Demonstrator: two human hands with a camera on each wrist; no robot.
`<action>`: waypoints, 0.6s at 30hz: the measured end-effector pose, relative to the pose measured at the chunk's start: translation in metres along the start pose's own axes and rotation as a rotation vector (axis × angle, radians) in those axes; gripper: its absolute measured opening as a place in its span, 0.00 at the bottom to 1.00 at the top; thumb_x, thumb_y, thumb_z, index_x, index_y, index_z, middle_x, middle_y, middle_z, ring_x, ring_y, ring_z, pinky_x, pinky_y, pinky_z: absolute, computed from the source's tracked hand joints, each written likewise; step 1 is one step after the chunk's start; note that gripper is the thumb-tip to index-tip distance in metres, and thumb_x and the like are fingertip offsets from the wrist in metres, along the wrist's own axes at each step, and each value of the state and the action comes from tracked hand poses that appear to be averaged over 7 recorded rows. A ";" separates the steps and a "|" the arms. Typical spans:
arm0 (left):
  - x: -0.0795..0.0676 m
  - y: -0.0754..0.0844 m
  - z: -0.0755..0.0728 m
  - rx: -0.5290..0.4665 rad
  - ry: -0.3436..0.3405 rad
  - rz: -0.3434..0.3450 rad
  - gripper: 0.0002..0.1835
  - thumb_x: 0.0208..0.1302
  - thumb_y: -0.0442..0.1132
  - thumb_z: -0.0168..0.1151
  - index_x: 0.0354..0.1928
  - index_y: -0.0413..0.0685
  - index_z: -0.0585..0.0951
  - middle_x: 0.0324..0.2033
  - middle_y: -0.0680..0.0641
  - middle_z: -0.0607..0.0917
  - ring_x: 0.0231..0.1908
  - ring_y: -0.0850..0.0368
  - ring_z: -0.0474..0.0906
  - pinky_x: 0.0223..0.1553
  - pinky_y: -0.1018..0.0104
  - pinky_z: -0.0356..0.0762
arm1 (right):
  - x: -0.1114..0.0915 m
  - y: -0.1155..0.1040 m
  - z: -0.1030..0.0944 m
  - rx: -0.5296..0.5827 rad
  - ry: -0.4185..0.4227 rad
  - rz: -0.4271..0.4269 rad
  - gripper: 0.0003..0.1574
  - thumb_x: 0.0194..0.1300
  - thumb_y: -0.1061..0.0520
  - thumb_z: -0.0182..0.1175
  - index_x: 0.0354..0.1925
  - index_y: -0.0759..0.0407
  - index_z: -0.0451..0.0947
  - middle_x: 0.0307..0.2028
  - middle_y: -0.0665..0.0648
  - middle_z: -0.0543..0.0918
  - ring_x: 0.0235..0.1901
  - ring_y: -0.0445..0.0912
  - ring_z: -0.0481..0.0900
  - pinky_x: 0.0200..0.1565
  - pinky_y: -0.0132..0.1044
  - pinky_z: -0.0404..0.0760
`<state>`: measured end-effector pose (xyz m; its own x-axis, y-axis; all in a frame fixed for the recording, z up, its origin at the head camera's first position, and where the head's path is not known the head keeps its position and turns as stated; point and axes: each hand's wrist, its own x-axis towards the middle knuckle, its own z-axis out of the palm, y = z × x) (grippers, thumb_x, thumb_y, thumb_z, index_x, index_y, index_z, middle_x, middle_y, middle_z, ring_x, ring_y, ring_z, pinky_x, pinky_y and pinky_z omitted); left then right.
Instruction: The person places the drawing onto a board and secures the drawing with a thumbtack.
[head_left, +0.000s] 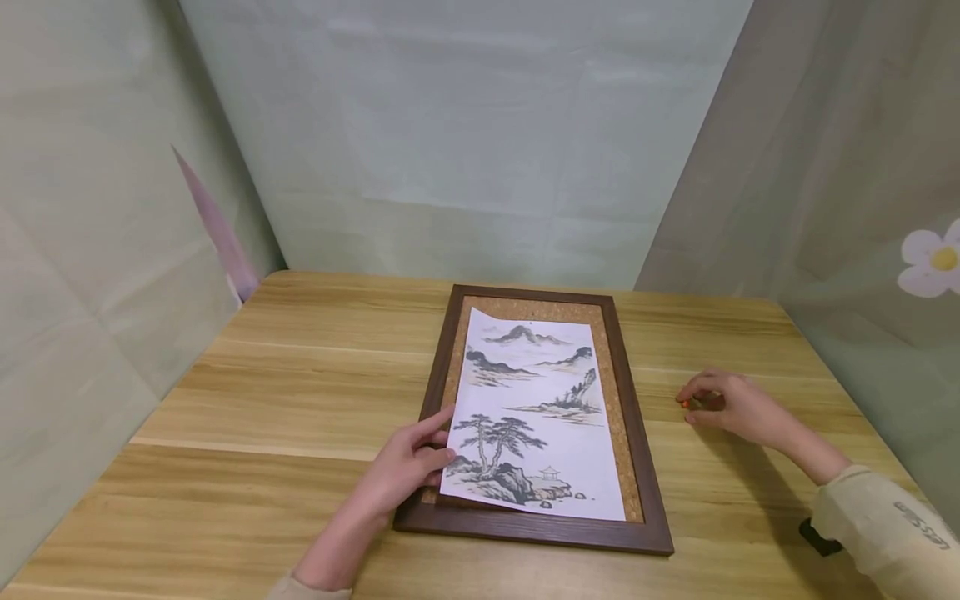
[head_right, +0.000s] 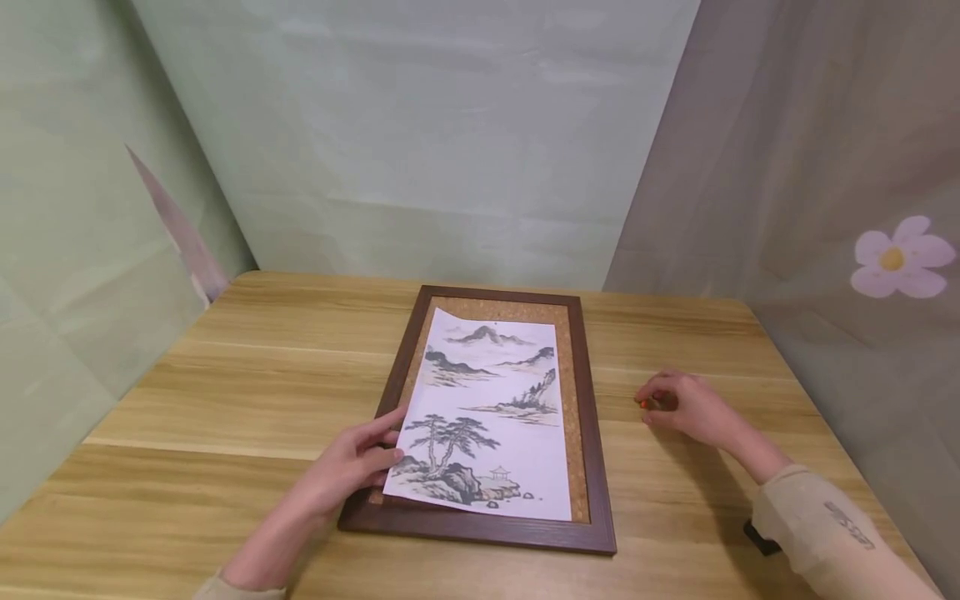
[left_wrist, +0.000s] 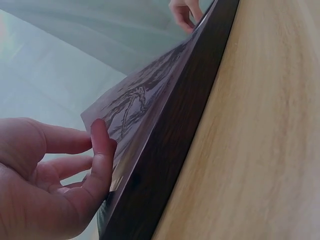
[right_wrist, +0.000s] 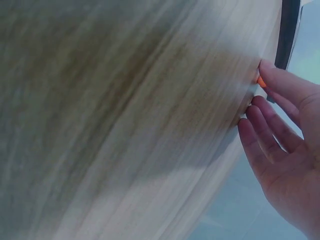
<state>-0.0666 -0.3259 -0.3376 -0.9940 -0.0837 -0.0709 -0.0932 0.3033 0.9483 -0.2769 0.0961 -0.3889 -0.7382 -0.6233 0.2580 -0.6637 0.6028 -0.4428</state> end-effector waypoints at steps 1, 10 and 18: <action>0.000 -0.001 0.000 0.008 0.006 0.005 0.35 0.64 0.28 0.58 0.74 0.42 0.63 0.50 0.35 0.79 0.33 0.62 0.78 0.31 0.71 0.79 | 0.001 0.001 0.000 -0.004 0.004 -0.002 0.12 0.58 0.54 0.72 0.41 0.50 0.84 0.40 0.47 0.84 0.40 0.40 0.82 0.40 0.35 0.84; -0.001 -0.004 -0.001 0.062 0.006 0.038 0.36 0.63 0.29 0.59 0.74 0.39 0.62 0.52 0.33 0.79 0.37 0.59 0.82 0.37 0.68 0.80 | 0.003 0.001 0.003 -0.050 0.065 -0.029 0.09 0.56 0.61 0.71 0.35 0.49 0.84 0.36 0.47 0.83 0.36 0.38 0.82 0.37 0.34 0.85; 0.000 -0.006 0.000 0.082 -0.010 0.077 0.35 0.62 0.28 0.59 0.72 0.35 0.63 0.50 0.32 0.79 0.34 0.62 0.79 0.34 0.72 0.78 | 0.005 -0.001 0.004 -0.077 0.084 -0.052 0.09 0.56 0.61 0.72 0.32 0.47 0.84 0.36 0.47 0.84 0.36 0.39 0.82 0.36 0.35 0.85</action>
<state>-0.0664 -0.3282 -0.3433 -0.9988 -0.0482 -0.0021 -0.0205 0.3847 0.9228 -0.2792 0.0906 -0.3901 -0.7075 -0.6130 0.3516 -0.7066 0.6091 -0.3601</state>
